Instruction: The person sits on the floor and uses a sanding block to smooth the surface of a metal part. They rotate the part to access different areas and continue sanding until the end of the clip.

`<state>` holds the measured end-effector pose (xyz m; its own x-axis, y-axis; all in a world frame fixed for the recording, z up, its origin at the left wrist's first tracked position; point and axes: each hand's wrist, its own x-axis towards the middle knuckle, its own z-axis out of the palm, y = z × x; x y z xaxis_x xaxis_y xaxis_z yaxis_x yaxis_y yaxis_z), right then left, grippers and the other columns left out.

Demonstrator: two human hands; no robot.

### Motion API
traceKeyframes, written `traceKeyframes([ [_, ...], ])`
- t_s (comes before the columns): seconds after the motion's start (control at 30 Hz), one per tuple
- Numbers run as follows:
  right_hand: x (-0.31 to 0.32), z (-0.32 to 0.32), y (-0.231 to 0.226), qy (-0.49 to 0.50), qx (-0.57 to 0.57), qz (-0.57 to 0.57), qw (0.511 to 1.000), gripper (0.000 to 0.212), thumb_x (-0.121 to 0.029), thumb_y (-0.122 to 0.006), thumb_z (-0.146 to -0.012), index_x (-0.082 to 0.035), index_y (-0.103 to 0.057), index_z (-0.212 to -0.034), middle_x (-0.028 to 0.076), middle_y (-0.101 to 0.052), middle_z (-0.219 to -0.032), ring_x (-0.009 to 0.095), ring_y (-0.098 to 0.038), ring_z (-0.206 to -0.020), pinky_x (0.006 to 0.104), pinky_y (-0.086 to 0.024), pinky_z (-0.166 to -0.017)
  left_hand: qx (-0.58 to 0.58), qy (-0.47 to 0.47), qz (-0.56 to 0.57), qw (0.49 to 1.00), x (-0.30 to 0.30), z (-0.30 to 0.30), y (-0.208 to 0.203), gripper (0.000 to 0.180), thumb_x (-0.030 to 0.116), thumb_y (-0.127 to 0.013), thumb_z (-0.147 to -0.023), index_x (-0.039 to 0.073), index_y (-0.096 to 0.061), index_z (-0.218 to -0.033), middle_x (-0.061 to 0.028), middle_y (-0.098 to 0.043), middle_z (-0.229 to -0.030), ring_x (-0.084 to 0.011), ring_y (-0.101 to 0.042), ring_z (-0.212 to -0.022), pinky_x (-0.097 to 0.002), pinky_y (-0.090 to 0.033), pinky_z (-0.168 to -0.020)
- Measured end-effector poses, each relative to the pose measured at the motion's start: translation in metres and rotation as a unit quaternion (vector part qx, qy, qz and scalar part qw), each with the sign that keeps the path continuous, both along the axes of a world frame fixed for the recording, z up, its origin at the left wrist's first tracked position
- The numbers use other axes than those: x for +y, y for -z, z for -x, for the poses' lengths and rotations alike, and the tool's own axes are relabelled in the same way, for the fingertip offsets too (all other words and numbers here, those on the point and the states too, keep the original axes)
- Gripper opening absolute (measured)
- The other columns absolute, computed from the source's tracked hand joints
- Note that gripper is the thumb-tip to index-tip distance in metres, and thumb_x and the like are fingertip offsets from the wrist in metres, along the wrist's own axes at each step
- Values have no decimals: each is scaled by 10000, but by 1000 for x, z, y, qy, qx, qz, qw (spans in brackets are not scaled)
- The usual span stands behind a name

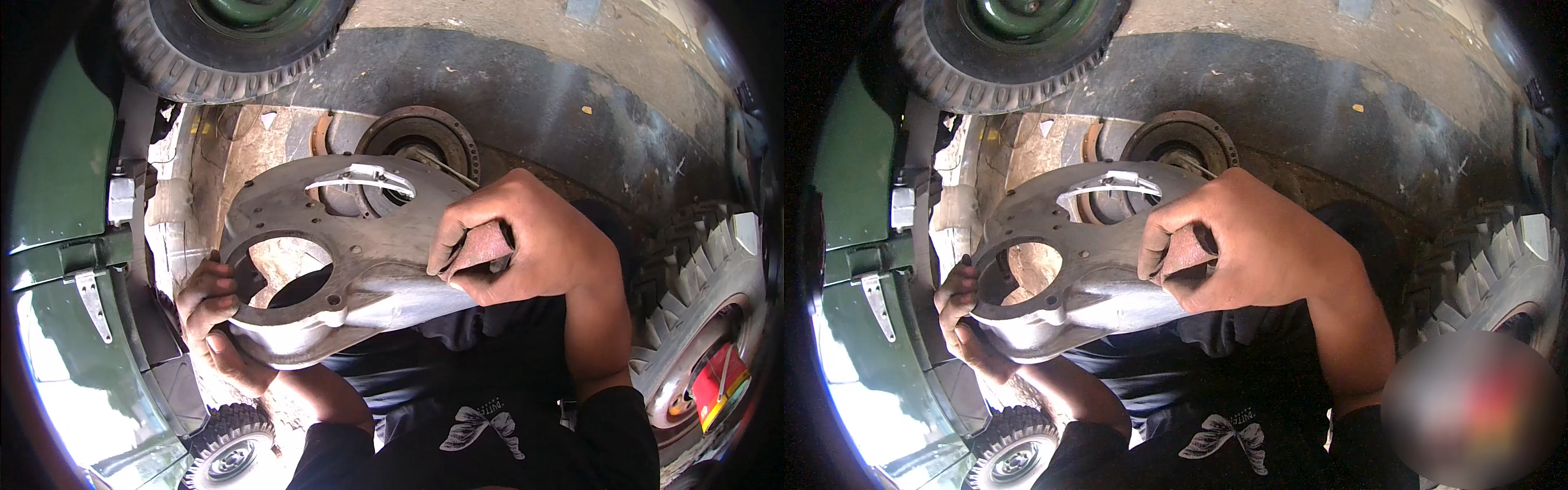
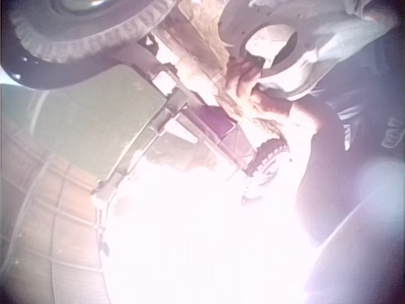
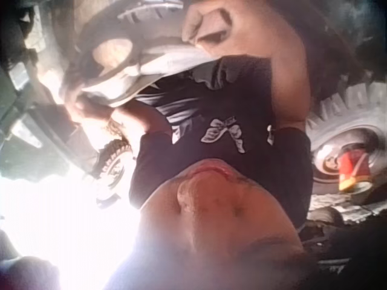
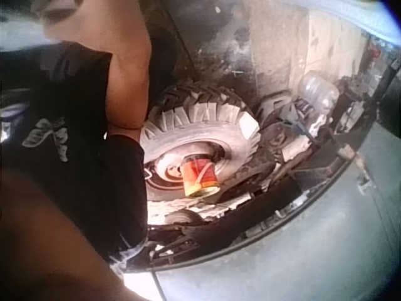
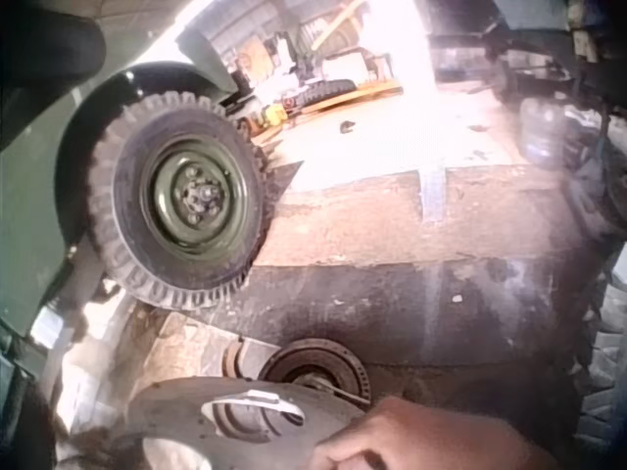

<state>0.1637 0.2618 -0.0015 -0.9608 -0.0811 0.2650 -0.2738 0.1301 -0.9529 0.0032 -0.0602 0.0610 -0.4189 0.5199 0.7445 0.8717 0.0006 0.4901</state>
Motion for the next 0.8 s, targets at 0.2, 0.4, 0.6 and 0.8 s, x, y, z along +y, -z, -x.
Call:
traceKeyframes([
  [0.2, -4, 0, -1, 33, 28, 1, 999, 246, 7, -857, -704, -14, -796, -941, 111, -818, -885, 209, -812, -800, 312, -620, -737, 6, -3, 23, 1000, 1, 1, -6, 507, 404, -424, -1075, -34, -675, -1028, -250, -641, -1048, -395, -634, -1069, -621, -494, -1021],
  [0.4, -1, -3, -3, 38, 11, 14, 999, 238, 19, -854, -699, -2, -787, -926, 111, -812, -870, 201, -809, -797, 305, -610, -733, 0, -13, 30, 999, 2, 1, -7, 521, 423, -428, -1081, -31, -679, -1029, -239, -645, -1055, -397, -639, -1086, -621, -488, -1046],
  [0.6, 2, -4, -3, 40, 2, -9, 999, 241, 16, -860, -701, -15, -797, -931, 109, -815, -883, 218, -811, -807, 313, -610, -748, -15, -25, 24, 999, 1, -1, -7, 569, 485, -444, -1082, -24, -685, -1001, -224, -652, -1054, -410, -648, -1091, -627, -481, -1078],
  [0.8, -3, -4, -8, 55, -2, -32, 998, 244, 11, -864, -716, -38, -818, -951, 105, -823, -915, 246, -814, -841, 332, -616, -766, -18, 21, 80, 996, -8, 3, -14, 571, 473, -401, -1131, -30, -670, -1119, -228, -625, -1148, -415, -606, -1194, -657, -435, -1148],
])
